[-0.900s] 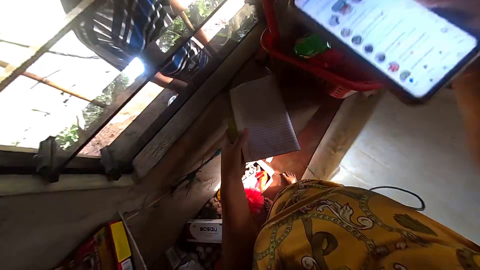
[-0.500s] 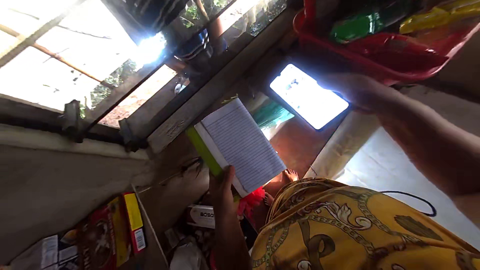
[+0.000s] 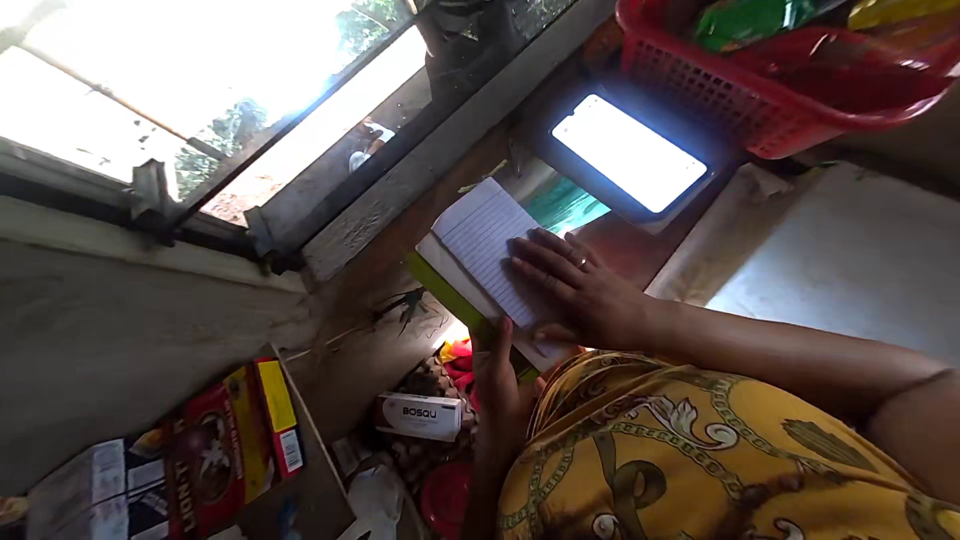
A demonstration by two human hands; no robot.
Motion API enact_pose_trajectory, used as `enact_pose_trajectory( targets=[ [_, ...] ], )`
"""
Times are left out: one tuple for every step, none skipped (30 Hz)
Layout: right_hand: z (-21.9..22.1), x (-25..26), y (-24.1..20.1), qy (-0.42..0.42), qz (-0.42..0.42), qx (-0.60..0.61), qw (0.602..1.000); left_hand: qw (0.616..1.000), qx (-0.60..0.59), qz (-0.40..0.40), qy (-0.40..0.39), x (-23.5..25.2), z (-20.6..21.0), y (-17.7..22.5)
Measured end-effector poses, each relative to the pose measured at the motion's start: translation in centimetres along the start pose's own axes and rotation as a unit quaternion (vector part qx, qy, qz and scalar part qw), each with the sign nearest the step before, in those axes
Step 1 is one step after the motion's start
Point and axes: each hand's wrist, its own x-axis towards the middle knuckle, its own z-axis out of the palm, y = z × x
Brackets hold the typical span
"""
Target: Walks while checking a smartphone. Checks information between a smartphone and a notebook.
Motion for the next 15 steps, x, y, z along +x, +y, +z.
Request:
enact_pose_trajectory(
  targets=[
    [0.3, 0.1, -0.1, -0.005, 0.003, 0.017, 1.000, 1.000, -0.006, -0.002, -0.002, 0.0, -0.3, -0.1],
    [0.4, 0.1, -0.2, -0.007, 0.005, 0.040, 0.999, 1.000, -0.015, 0.003, -0.004, -0.1, -0.5, -0.1],
    [0.5, 0.2, -0.3, -0.003, -0.001, 0.061, 0.998, 1.000, -0.023, 0.011, -0.005, -0.1, -0.6, -0.1],
    [0.5, 0.3, -0.4, 0.001, -0.007, 0.077, 0.997, 0.999, -0.029, 0.017, -0.001, -0.2, -0.6, -0.1],
    [0.6, 0.4, -0.5, 0.007, -0.012, 0.094, 0.995, 0.999, -0.030, 0.021, 0.004, -0.3, -0.6, -0.1],
    [0.6, 0.6, -0.4, 0.010, -0.012, 0.114, 0.993, 0.999, -0.025, 0.029, 0.007, -0.3, -0.6, 0.0],
    [0.5, 0.7, -0.4, 0.011, -0.009, 0.142, 0.990, 0.999, -0.011, 0.037, 0.014, -0.2, -0.5, 0.0],
    [0.4, 0.8, -0.2, 0.007, -0.001, 0.185, 0.983, 0.999, 0.006, 0.046, 0.028, -0.1, -0.4, 0.1],
    [0.0, 0.7, -0.1, -0.001, 0.019, 0.243, 0.970, 0.997, 0.024, 0.053, 0.046, 0.0, -0.3, 0.1],
    [-0.6, 0.5, 0.1, -0.009, 0.057, 0.309, 0.949, 0.996, 0.038, 0.051, 0.064, 0.1, -0.3, 0.3],
    [-1.2, 0.1, 0.2, -0.002, 0.112, 0.380, 0.918, 0.995, 0.044, 0.041, 0.078, 0.3, -0.5, 0.4],
    [-1.6, -0.2, 0.3, 0.025, 0.168, 0.453, 0.875, 0.994, 0.050, 0.028, 0.088, 0.5, -0.8, 0.6],
    [-1.8, -0.4, 0.6, 0.051, 0.210, 0.530, 0.820, 0.994, 0.056, 0.014, 0.094, 0.7, -1.1, 0.8],
    [-2.1, -0.3, 0.9, 0.071, 0.234, 0.598, 0.763, 0.994, 0.056, 0.006, 0.096, 0.8, -1.5, 0.8],
    [-2.3, -0.3, 1.1, 0.076, 0.245, 0.647, 0.718, 0.994, 0.053, 0.002, 0.094, 0.8, -1.8, 0.9]
  ],
)
